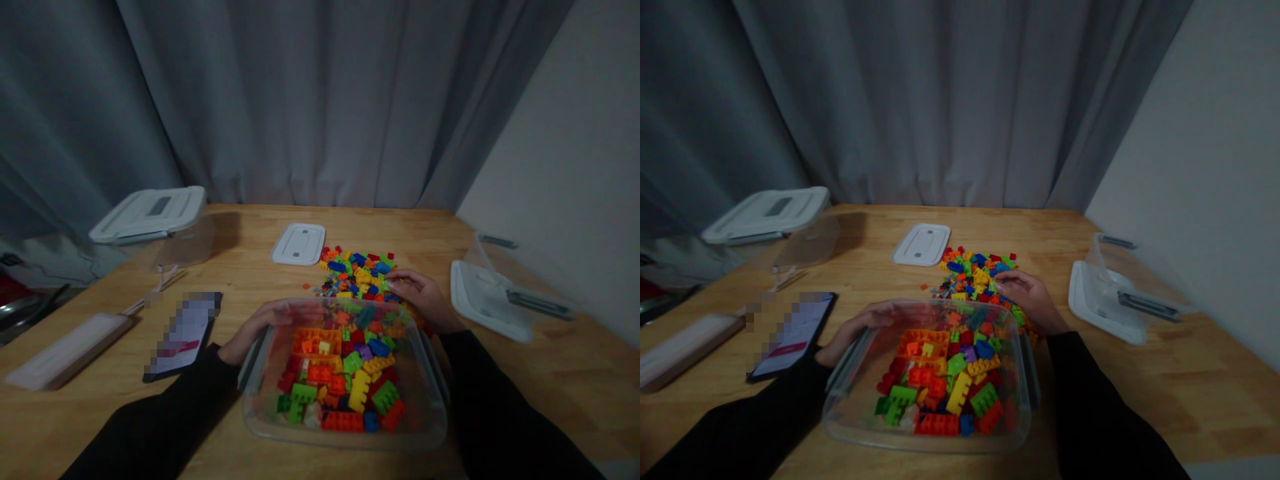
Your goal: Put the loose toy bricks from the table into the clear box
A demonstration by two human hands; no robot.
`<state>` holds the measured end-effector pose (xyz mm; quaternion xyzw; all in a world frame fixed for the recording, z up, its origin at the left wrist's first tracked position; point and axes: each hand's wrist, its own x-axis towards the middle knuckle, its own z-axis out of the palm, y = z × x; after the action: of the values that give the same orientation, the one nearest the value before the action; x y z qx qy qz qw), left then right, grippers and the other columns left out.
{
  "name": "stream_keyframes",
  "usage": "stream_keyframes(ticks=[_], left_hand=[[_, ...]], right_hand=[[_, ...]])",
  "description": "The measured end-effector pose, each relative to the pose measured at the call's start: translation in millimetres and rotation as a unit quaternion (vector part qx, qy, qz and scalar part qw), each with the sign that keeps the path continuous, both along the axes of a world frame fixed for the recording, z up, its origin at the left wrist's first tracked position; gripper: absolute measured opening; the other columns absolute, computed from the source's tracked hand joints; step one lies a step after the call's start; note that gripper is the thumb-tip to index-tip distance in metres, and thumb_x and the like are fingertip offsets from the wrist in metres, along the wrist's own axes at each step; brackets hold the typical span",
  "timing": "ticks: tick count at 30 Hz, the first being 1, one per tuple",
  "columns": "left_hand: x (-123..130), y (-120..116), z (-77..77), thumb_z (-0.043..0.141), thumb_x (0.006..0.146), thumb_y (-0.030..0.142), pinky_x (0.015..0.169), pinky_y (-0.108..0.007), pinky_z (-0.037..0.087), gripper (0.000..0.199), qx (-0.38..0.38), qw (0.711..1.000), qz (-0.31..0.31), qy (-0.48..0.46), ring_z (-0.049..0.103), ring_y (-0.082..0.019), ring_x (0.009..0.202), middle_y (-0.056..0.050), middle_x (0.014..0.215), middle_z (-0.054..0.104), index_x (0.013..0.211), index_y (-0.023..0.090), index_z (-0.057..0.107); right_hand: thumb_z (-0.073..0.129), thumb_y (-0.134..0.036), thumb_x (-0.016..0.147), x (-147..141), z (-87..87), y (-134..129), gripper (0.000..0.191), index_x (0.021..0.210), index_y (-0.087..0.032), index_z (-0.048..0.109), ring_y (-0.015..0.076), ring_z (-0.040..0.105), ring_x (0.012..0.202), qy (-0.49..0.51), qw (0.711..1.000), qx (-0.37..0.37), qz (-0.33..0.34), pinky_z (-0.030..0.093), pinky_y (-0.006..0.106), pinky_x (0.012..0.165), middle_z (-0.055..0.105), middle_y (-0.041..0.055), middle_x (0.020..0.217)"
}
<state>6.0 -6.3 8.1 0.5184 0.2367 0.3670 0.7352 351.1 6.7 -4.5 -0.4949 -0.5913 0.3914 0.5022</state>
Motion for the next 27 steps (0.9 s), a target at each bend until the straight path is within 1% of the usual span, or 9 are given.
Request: stream_keyframes(ticks=[4, 8, 11, 14, 18, 23, 27], left_hand=[[0.1, -0.1, 3.3, 0.059, 0.077, 0.021, 0.114, -0.053, 0.041, 0.045, -0.006, 1.000, 0.006, 0.013, 0.064, -0.040, 0.124, -0.013, 0.124, 0.077, 0.116, 0.016, 0.079], [-1.9, 2.4, -0.9, 0.057, 0.077, 0.019, 0.117, -0.054, 0.037, 0.048, -0.008, 1.000, -0.008, 0.005, 0.063, -0.039, 0.128, -0.014, 0.128, 0.075, 0.120, 0.014, 0.077], [-2.4, 3.2, -4.0, 0.056, 0.078, 0.018, 0.118, -0.054, 0.036, 0.049, -0.006, 1.000, -0.011, 0.003, 0.062, -0.038, 0.128, -0.015, 0.129, 0.074, 0.122, 0.013, 0.076], [-1.2, 1.4, -1.0, 0.056, 0.077, 0.019, 0.116, -0.055, 0.038, 0.047, 0.000, 1.000, -0.007, -0.003, 0.065, -0.038, 0.125, -0.014, 0.126, 0.076, 0.119, 0.015, 0.077], [0.4, -0.6, 5.7, 0.058, 0.078, 0.019, 0.115, -0.055, 0.039, 0.045, 0.004, 1.000, -0.006, 0.014, 0.066, -0.039, 0.123, -0.013, 0.125, 0.076, 0.118, 0.016, 0.079], [1.0, -0.4, 5.2, 0.059, 0.076, 0.019, 0.116, -0.056, 0.038, 0.046, -0.007, 1.000, 0.001, 0.004, 0.065, -0.039, 0.124, -0.014, 0.124, 0.077, 0.117, 0.015, 0.079], [0.8, -0.8, 5.4, 0.059, 0.078, 0.021, 0.116, -0.055, 0.038, 0.045, 0.001, 1.000, 0.005, 0.021, 0.065, -0.039, 0.124, -0.013, 0.125, 0.076, 0.117, 0.015, 0.079]], right_hand=[[0.080, -0.045, 0.078, -0.9, -1.9, -3.4, 0.031, 0.098, -0.023, 0.074, 0.0204, 0.070, 0.091, 0.032, 0.999, -0.007, 0.030, 0.058, 0.035, 0.084, 0.075, 0.0046, 0.101], [0.082, -0.046, 0.075, -0.5, -5.9, -4.7, 0.031, 0.095, -0.024, 0.074, 0.0197, 0.068, 0.092, 0.066, 0.996, -0.013, 0.066, 0.056, 0.033, 0.083, 0.074, 0.0047, 0.103], [0.085, -0.044, 0.073, -1.6, -4.5, -5.4, 0.027, 0.088, -0.024, 0.075, 0.0197, 0.067, 0.092, 0.071, 0.991, -0.002, 0.112, 0.055, 0.033, 0.083, 0.073, 0.0038, 0.098], [0.087, -0.042, 0.073, -4.2, -2.2, -6.1, 0.023, 0.083, -0.025, 0.076, 0.0199, 0.066, 0.093, 0.060, 0.986, 0.020, 0.157, 0.054, 0.035, 0.086, 0.072, 0.0031, 0.094], [0.090, -0.039, 0.070, -9.2, -1.3, -7.9, 0.023, 0.083, -0.025, 0.077, 0.0201, 0.067, 0.095, 0.071, 0.978, 0.028, 0.196, 0.054, 0.037, 0.091, 0.073, 0.0026, 0.093], [0.091, -0.033, 0.068, -11.6, -1.0, -11.0, 0.023, 0.084, -0.025, 0.076, 0.0199, 0.069, 0.098, 0.084, 0.974, -0.001, 0.209, 0.055, 0.038, 0.093, 0.076, 0.0019, 0.096], [0.086, -0.031, 0.075, -9.3, -2.9, -10.4, 0.017, 0.088, -0.025, 0.077, 0.0191, 0.069, 0.097, 0.080, 0.979, -0.009, 0.185, 0.054, 0.035, 0.090, 0.076, 0.0027, 0.099]])
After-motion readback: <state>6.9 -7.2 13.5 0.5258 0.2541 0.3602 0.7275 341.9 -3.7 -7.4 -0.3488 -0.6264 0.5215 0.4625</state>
